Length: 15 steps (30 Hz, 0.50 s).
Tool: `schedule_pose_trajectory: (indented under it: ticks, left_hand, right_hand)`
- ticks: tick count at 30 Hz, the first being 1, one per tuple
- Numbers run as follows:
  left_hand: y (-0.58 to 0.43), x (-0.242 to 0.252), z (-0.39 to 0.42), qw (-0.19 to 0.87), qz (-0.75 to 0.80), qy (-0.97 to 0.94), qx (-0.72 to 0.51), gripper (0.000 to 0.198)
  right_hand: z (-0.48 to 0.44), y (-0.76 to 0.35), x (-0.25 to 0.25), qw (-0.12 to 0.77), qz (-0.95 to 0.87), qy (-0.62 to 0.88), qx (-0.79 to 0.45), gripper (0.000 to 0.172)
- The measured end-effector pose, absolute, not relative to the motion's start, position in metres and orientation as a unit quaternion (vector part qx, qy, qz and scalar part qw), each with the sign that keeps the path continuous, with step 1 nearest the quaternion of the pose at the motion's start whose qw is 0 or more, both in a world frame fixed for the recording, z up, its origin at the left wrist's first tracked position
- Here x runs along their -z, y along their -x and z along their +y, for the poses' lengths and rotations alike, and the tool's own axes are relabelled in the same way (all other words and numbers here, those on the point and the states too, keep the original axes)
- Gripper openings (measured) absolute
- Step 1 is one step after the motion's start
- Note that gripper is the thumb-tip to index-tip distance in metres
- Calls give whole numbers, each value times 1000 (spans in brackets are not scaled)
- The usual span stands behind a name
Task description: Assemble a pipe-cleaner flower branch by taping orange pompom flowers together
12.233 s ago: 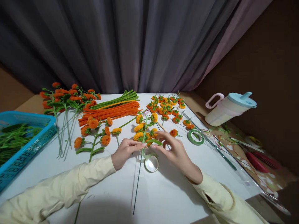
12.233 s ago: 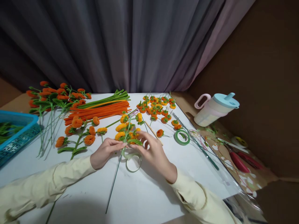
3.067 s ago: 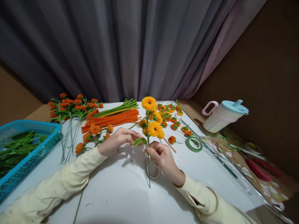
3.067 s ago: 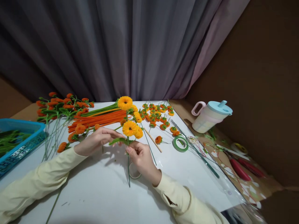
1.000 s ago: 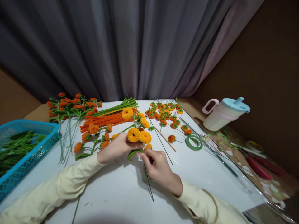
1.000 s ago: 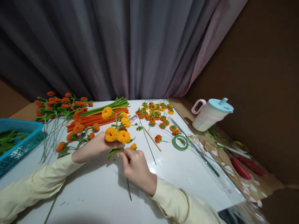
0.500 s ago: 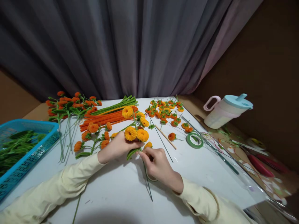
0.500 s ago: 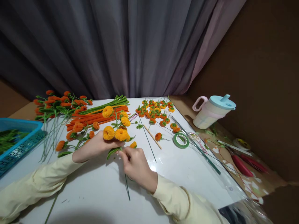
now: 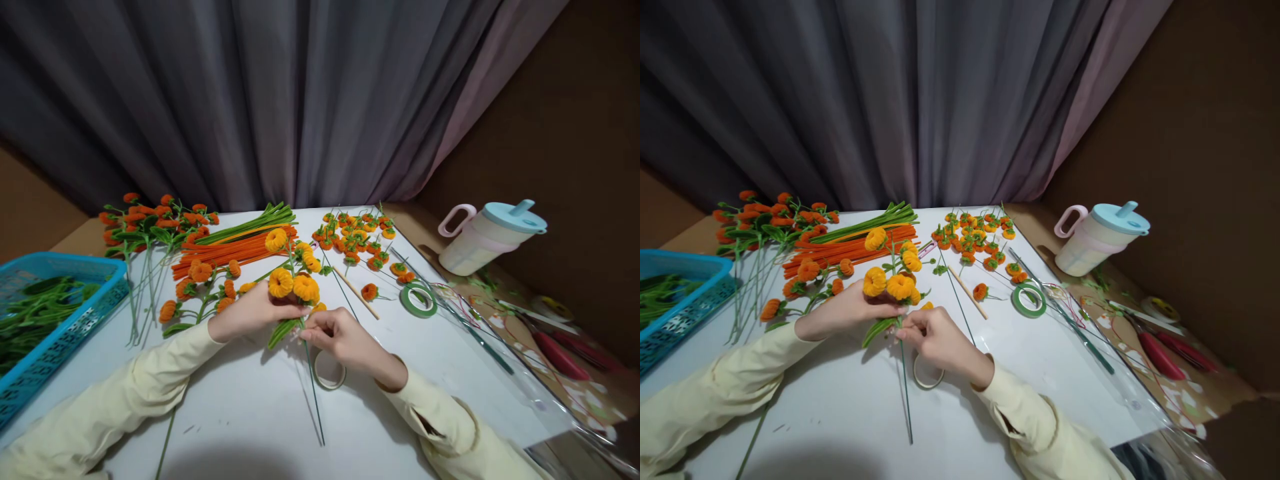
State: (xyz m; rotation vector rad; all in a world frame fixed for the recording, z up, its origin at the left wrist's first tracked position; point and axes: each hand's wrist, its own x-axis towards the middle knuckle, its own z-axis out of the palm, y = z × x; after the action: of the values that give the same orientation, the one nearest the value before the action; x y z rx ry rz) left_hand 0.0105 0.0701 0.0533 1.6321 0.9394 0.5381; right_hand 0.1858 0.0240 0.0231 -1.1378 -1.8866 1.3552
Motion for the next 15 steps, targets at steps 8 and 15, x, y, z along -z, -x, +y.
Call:
schedule_pose_trajectory:
  ticks: [8, 15]
  left_hand:
    - [-1, -70, 65, 469, 409, -775, -111, 22]
    - [10, -72, 54, 182, 210, -957, -89, 30]
  right_hand:
    - [27, -187, -24, 308, -649, 435, -543, 24]
    - [26, -188, -24, 294, -632, 403, -592, 22]
